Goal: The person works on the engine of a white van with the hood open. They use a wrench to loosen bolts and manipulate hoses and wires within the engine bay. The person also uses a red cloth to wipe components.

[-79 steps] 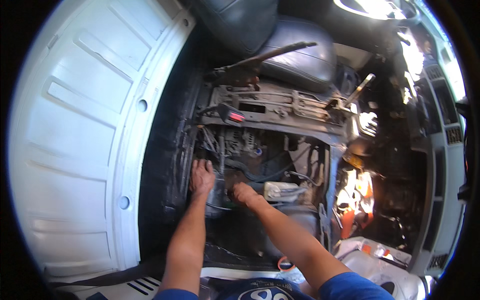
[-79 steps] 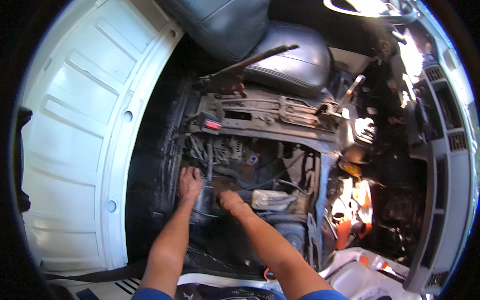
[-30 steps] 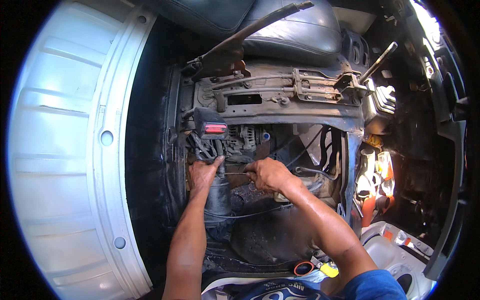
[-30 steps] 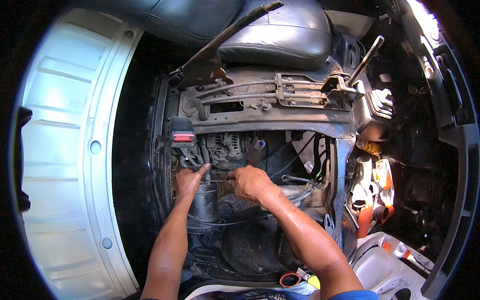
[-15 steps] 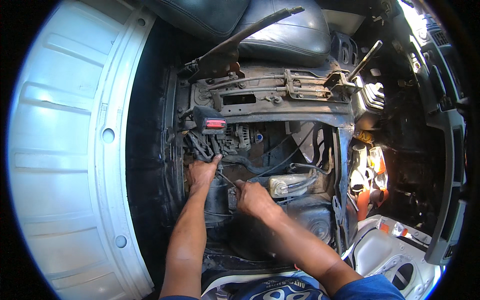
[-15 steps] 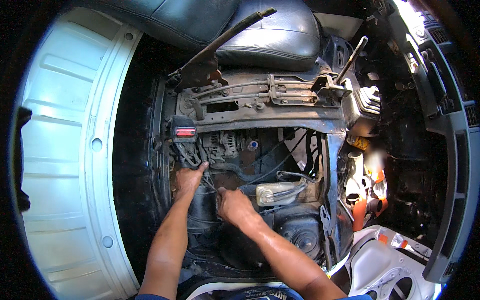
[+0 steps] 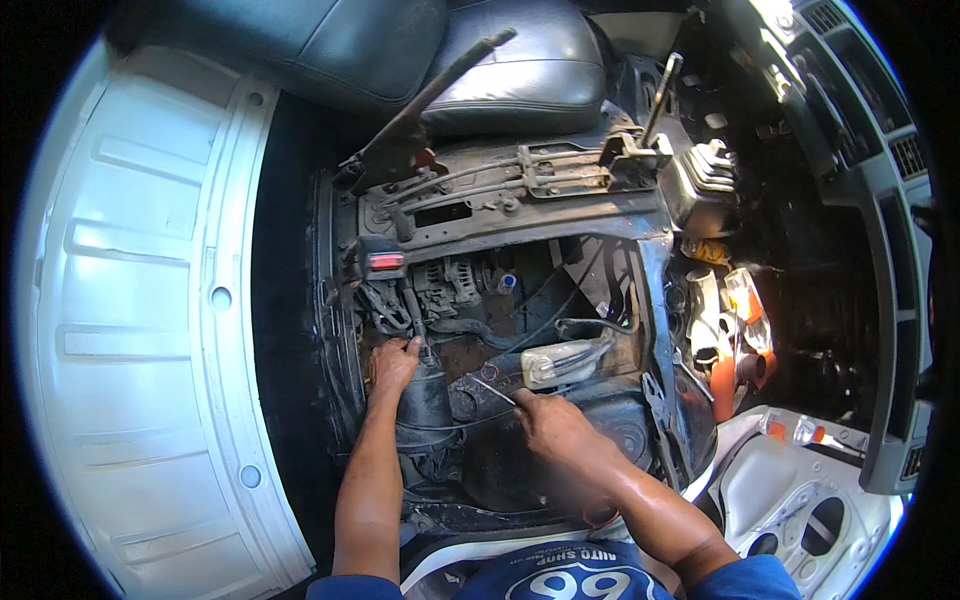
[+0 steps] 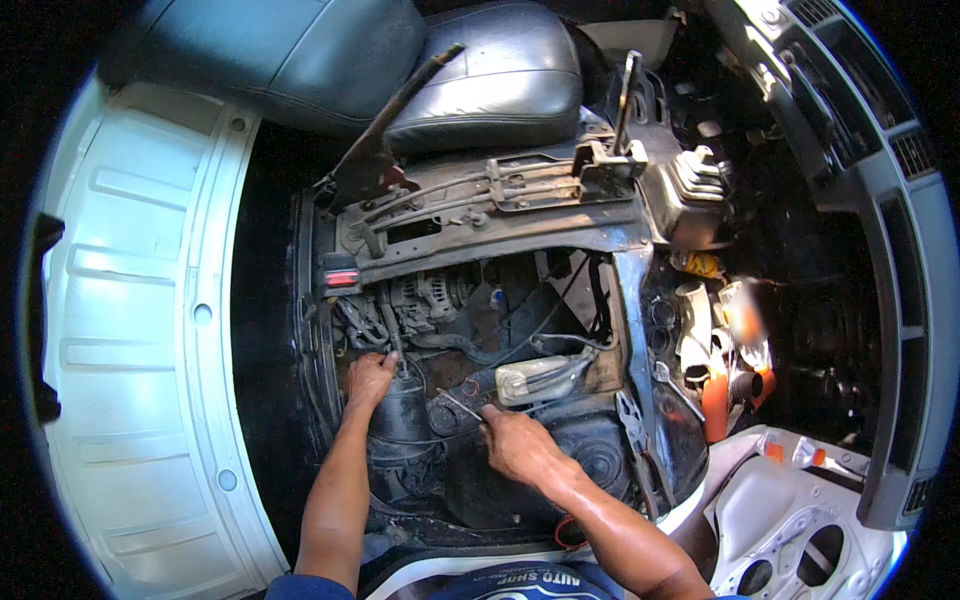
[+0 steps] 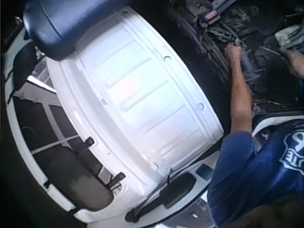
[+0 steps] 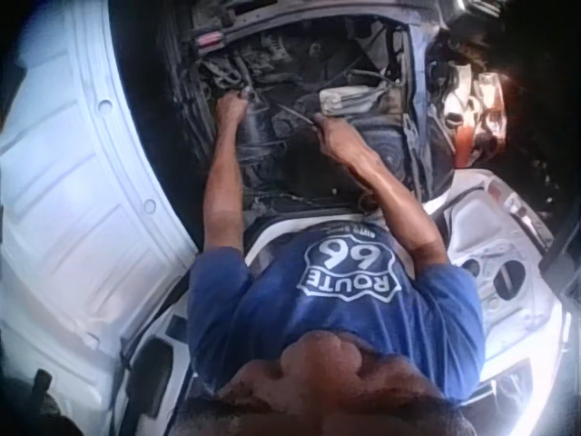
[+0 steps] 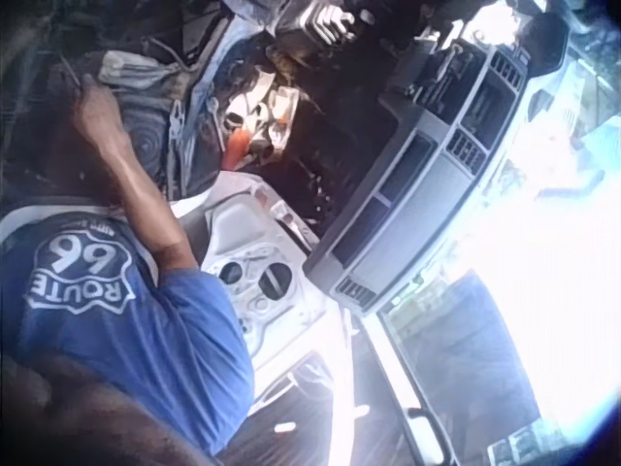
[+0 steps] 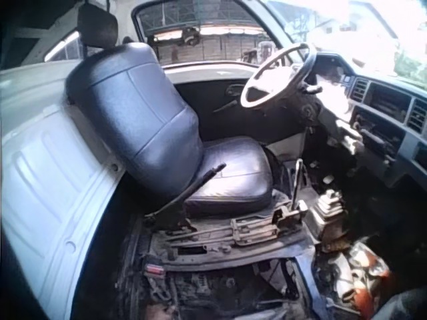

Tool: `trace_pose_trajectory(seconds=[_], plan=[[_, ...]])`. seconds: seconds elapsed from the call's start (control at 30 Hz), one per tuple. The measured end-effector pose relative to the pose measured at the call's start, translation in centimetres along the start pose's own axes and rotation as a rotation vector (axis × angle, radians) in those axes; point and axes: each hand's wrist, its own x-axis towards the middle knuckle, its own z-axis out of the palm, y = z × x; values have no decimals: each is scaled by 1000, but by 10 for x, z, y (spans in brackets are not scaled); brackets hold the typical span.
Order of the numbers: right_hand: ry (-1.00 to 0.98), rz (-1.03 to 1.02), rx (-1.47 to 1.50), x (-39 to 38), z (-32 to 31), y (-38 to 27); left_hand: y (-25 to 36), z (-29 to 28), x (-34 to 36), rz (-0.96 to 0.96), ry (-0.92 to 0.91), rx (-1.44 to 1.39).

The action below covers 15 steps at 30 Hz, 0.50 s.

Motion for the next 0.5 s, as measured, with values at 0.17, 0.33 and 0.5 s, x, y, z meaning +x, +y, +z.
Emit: trace_pose_trajectory(seconds=[0.17,0.33,0.5], plan=[[103,53,141,-32,-24,15,-2,11,-15,-85,149,-78],[212,-12,286,-48,-50,29,0,31,-36,-227,276,-12],[602,-91,271,-84,-96,86,-1,28,-18,-152,292,43]])
